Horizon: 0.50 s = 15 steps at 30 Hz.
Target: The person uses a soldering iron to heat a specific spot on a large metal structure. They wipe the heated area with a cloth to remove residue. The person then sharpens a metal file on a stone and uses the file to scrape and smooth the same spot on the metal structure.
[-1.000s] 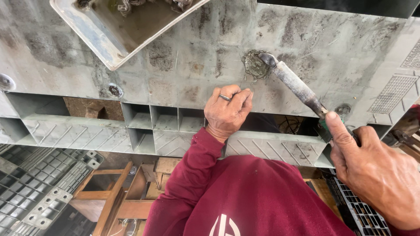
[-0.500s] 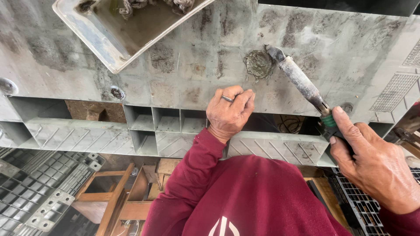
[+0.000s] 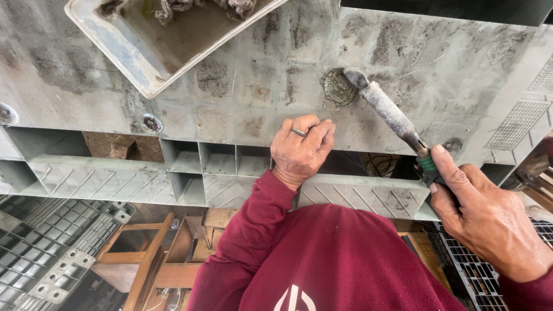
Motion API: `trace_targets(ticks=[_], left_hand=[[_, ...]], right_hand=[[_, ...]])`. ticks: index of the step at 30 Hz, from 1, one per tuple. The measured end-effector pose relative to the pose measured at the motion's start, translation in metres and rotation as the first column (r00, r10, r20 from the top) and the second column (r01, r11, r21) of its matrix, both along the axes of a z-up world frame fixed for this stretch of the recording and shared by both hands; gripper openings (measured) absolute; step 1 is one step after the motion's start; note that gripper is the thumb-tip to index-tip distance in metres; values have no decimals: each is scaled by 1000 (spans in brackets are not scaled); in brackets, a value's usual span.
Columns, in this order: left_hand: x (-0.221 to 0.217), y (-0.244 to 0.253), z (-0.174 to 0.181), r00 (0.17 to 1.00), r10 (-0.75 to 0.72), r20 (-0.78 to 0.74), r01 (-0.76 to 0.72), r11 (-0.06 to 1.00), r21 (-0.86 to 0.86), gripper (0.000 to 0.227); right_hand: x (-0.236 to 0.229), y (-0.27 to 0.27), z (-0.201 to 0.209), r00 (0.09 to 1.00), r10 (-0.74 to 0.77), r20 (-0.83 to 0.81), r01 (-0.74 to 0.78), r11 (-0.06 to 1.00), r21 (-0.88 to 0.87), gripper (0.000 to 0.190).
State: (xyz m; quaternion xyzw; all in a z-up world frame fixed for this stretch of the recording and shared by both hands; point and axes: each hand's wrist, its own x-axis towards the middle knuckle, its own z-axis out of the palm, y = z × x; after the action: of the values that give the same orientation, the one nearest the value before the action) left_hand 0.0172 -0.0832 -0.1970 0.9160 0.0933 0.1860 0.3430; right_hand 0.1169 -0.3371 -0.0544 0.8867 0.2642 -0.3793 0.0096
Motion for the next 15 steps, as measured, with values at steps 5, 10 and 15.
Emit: trace_targets(ticks=[5, 10, 15], left_hand=[[0, 1, 1, 1000, 1, 5, -1, 1000, 7, 23], [0, 0, 0, 1000, 0, -2, 0, 1000, -2, 23], [0, 1, 1, 1000, -2, -1, 2, 1000, 1, 22]], right_hand=[[-2, -2, -2, 997, 44, 63, -47, 998, 38, 74], [-5, -4, -4, 993, 101, 67, -100, 995, -16, 71], [-7, -2, -6, 984, 133, 117, -133, 991, -6, 72]])
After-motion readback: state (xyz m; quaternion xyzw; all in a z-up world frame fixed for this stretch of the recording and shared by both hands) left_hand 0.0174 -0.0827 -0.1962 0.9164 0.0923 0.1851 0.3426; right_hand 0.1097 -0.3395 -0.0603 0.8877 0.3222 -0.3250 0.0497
